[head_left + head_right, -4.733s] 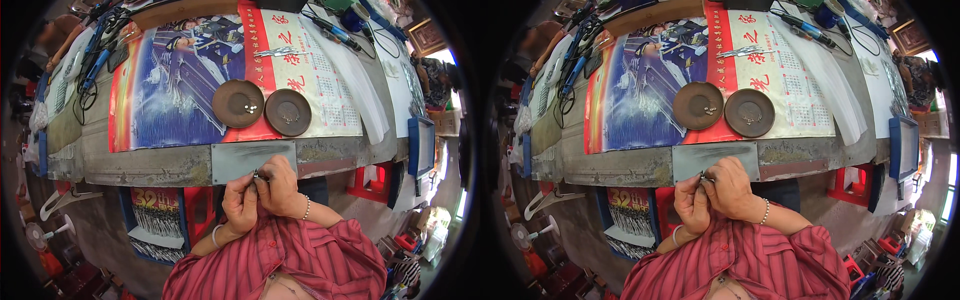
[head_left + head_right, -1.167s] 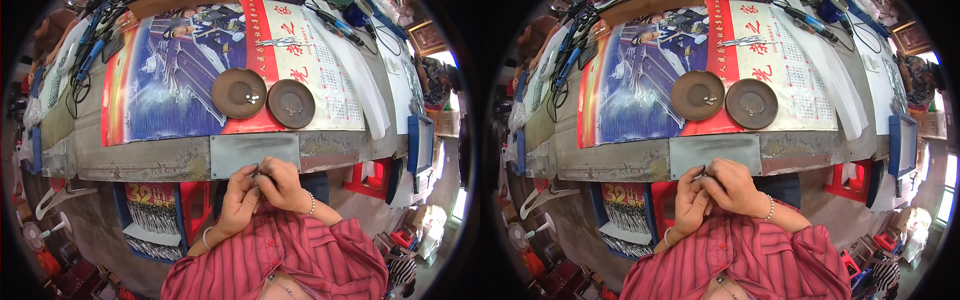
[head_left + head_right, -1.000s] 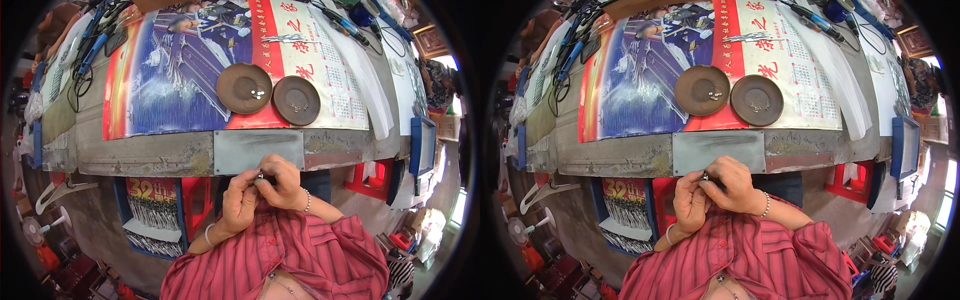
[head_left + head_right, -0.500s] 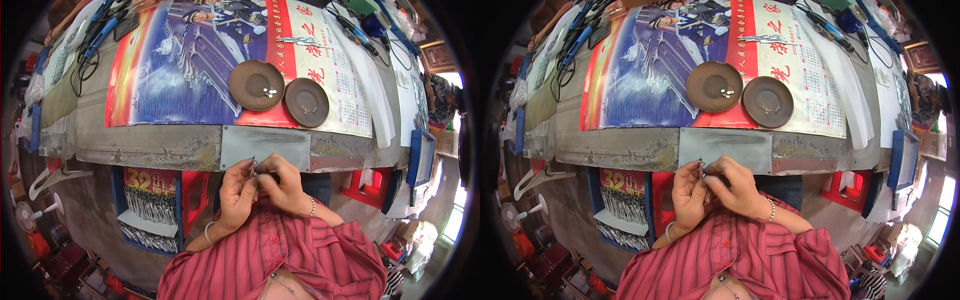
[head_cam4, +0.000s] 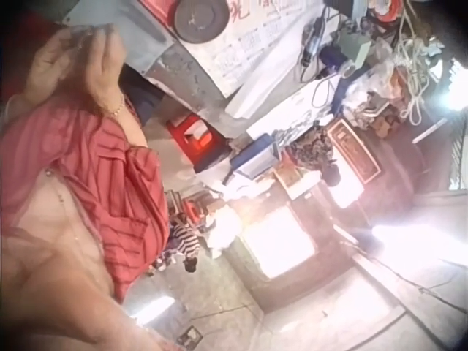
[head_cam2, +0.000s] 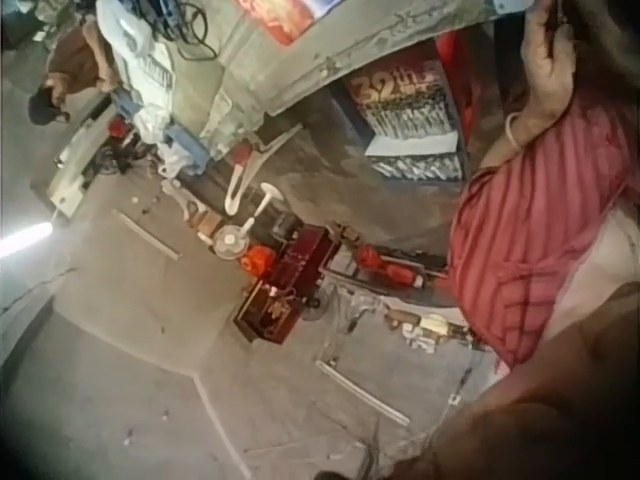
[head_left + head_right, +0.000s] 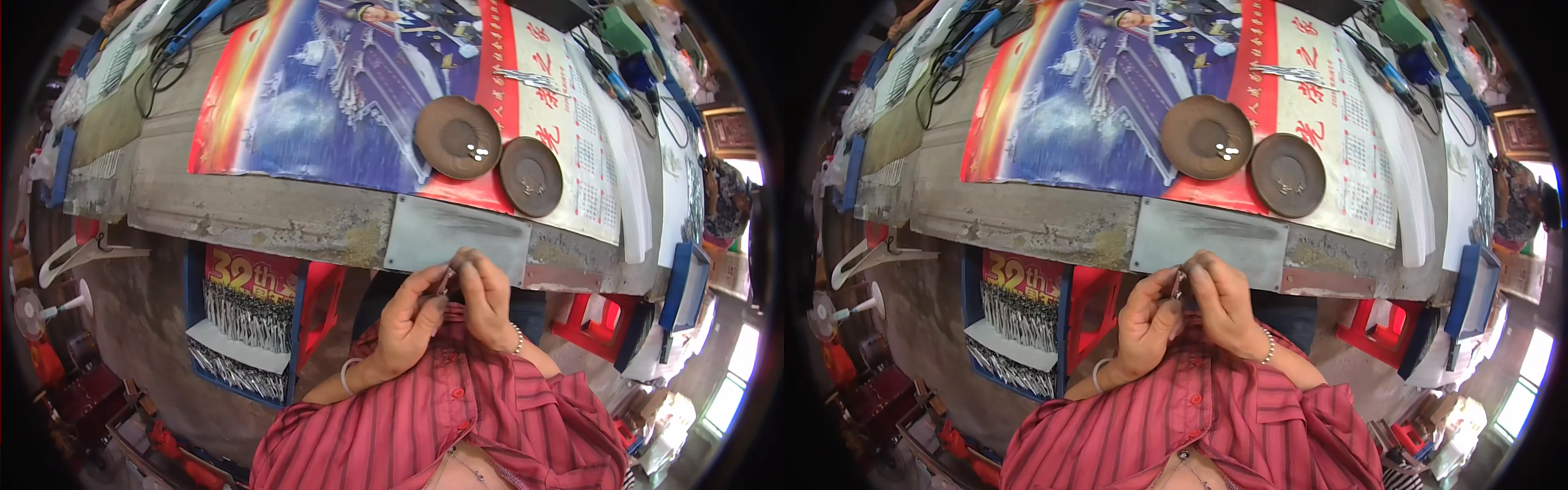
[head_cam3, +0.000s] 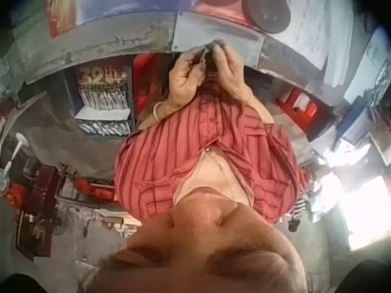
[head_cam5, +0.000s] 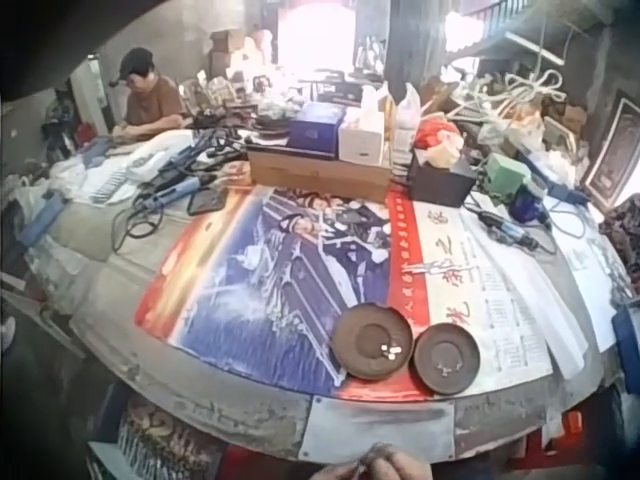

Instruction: Manually assembling small hardware components by inserting pins into connector housings.

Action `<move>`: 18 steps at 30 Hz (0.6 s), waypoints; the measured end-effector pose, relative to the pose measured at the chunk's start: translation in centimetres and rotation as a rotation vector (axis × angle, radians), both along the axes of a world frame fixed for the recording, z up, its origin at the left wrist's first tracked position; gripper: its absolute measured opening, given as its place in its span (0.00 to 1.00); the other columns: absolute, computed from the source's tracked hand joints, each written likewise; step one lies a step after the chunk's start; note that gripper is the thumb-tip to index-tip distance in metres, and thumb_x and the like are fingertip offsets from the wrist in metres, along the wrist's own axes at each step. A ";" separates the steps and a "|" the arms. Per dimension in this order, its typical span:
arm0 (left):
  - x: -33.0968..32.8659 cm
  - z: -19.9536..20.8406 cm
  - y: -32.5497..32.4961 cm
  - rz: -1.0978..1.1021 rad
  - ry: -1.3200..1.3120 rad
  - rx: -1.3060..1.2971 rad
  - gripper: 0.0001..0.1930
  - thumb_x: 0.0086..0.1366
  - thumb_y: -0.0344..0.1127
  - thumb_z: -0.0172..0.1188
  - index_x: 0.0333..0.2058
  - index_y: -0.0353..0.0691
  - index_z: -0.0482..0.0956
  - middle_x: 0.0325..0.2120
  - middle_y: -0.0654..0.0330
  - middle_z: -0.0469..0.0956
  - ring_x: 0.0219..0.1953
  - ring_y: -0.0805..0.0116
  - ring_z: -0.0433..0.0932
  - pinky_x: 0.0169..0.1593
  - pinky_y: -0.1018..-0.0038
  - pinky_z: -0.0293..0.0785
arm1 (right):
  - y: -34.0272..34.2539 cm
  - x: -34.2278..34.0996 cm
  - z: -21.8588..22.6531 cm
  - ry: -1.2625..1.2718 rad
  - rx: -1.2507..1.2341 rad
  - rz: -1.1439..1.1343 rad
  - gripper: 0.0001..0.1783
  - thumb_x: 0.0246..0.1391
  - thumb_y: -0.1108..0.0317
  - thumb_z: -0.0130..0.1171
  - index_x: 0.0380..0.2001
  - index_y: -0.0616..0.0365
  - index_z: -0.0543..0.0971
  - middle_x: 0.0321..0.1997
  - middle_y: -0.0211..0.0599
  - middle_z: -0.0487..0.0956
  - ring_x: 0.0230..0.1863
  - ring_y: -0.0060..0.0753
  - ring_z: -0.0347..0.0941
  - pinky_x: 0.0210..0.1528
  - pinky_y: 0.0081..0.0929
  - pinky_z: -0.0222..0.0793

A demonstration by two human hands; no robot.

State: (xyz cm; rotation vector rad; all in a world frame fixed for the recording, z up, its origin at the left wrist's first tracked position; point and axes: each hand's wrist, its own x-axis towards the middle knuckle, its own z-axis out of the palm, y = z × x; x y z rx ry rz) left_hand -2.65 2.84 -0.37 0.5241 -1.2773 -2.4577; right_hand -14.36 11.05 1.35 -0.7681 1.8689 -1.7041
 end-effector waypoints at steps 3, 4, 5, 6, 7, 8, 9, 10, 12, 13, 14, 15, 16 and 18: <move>0.3 0.5 -0.5 0.026 -0.017 -0.288 0.20 0.66 0.23 0.49 0.57 0.32 0.66 0.48 0.51 0.75 0.48 0.64 0.77 0.52 0.75 0.71 | -0.8 -0.5 0.7 0.468 -0.117 0.043 0.03 0.49 0.78 0.55 0.28 0.66 0.72 0.24 0.43 0.72 0.23 0.40 0.68 0.25 0.29 0.64; 0.3 0.9 -0.7 0.028 0.016 -0.405 0.19 0.66 0.23 0.48 0.57 0.32 0.67 0.47 0.50 0.76 0.47 0.65 0.78 0.50 0.76 0.72 | -0.9 -0.5 0.6 0.574 -0.137 0.053 0.03 0.50 0.79 0.53 0.29 0.65 0.71 0.24 0.44 0.70 0.22 0.39 0.66 0.25 0.30 0.62; -0.3 0.5 -0.7 0.171 0.092 -0.635 0.20 0.68 0.24 0.45 0.58 0.35 0.66 0.35 0.62 0.78 0.24 0.82 0.69 0.28 0.83 0.67 | -1.1 -0.3 0.5 0.649 -0.092 0.063 0.03 0.51 0.78 0.52 0.30 0.65 0.69 0.24 0.43 0.68 0.22 0.39 0.65 0.25 0.30 0.61; 0.0 0.6 -0.7 0.117 0.092 -0.526 0.20 0.68 0.23 0.45 0.58 0.35 0.65 0.34 0.62 0.78 0.25 0.82 0.69 0.29 0.82 0.67 | -1.0 -0.1 0.6 0.731 -0.044 0.063 0.03 0.52 0.78 0.51 0.31 0.65 0.68 0.24 0.43 0.67 0.22 0.38 0.63 0.24 0.30 0.60; 0.5 0.8 -0.8 0.064 0.092 -0.414 0.20 0.68 0.23 0.45 0.58 0.35 0.65 0.33 0.62 0.77 0.26 0.81 0.70 0.30 0.82 0.68 | -0.8 0.5 0.3 0.678 -0.024 0.070 0.03 0.54 0.77 0.50 0.31 0.64 0.67 0.24 0.42 0.65 0.22 0.38 0.62 0.24 0.30 0.59; 0.6 0.5 -0.8 0.104 0.113 -0.412 0.20 0.68 0.23 0.45 0.58 0.35 0.65 0.32 0.63 0.76 0.26 0.81 0.69 0.30 0.82 0.68 | -0.9 1.2 0.1 0.632 0.001 0.075 0.04 0.56 0.76 0.49 0.31 0.63 0.65 0.24 0.41 0.63 0.23 0.37 0.61 0.24 0.30 0.59; 0.7 0.3 -1.1 0.142 0.135 -0.409 0.21 0.67 0.22 0.45 0.59 0.35 0.64 0.31 0.63 0.75 0.27 0.81 0.69 0.31 0.82 0.68 | -1.5 1.9 0.1 0.480 0.012 0.060 0.05 0.60 0.73 0.46 0.30 0.62 0.64 0.24 0.37 0.62 0.24 0.31 0.62 0.25 0.29 0.59; 1.4 0.5 -1.3 0.163 0.122 -0.386 0.20 0.68 0.23 0.45 0.58 0.34 0.64 0.30 0.63 0.75 0.26 0.80 0.69 0.30 0.81 0.68 | -1.8 2.5 0.9 0.256 0.052 0.103 0.06 0.61 0.71 0.45 0.31 0.62 0.65 0.25 0.36 0.64 0.24 0.28 0.62 0.25 0.27 0.60; 3.1 0.8 -2.2 0.149 0.123 -0.416 0.18 0.69 0.25 0.46 0.57 0.33 0.65 0.30 0.62 0.75 0.25 0.78 0.70 0.30 0.81 0.68 | -2.3 2.4 1.3 -0.073 0.122 0.163 0.14 0.65 0.65 0.40 0.31 0.64 0.67 0.28 0.35 0.68 0.26 0.22 0.63 0.27 0.23 0.61; 4.5 0.0 -2.2 0.188 0.075 -0.558 0.18 0.69 0.29 0.47 0.57 0.33 0.65 0.29 0.61 0.75 0.25 0.78 0.71 0.30 0.81 0.69 | -2.7 2.2 0.7 -0.200 0.019 0.249 0.20 0.67 0.60 0.37 0.31 0.66 0.69 0.29 0.38 0.71 0.27 0.24 0.66 0.29 0.21 0.62; 6.1 -0.5 -2.8 0.217 -0.022 -0.556 0.18 0.69 0.29 0.47 0.56 0.34 0.64 0.29 0.60 0.75 0.25 0.78 0.71 0.29 0.81 0.68 | -3.0 2.0 1.0 -0.140 -0.021 0.297 0.22 0.67 0.57 0.37 0.31 0.66 0.70 0.29 0.37 0.71 0.28 0.25 0.67 0.30 0.20 0.62; 7.8 -1.1 -3.6 0.237 -0.111 -0.550 0.18 0.69 0.30 0.46 0.56 0.35 0.64 0.29 0.60 0.75 0.24 0.79 0.71 0.27 0.82 0.68 | -3.0 1.8 1.5 -0.076 -0.057 0.333 0.23 0.67 0.55 0.37 0.31 0.66 0.70 0.29 0.37 0.71 0.29 0.25 0.68 0.32 0.19 0.62; 9.6 -2.5 -4.7 0.348 -0.218 -0.492 0.17 0.70 0.34 0.48 0.54 0.36 0.63 0.29 0.60 0.74 0.22 0.79 0.69 0.25 0.83 0.66 | -2.8 1.7 1.7 -0.031 -0.031 0.302 0.27 0.67 0.51 0.37 0.32 0.67 0.70 0.29 0.38 0.72 0.30 0.28 0.69 0.35 0.21 0.63; 13.2 -3.4 -8.4 0.563 -0.455 -0.444 0.12 0.69 0.29 0.48 0.51 0.37 0.65 0.32 0.61 0.72 0.23 0.80 0.67 0.25 0.83 0.66 | -3.3 1.5 1.9 0.076 0.017 0.300 0.27 0.67 0.51 0.37 0.32 0.67 0.70 0.29 0.39 0.72 0.31 0.30 0.69 0.36 0.23 0.63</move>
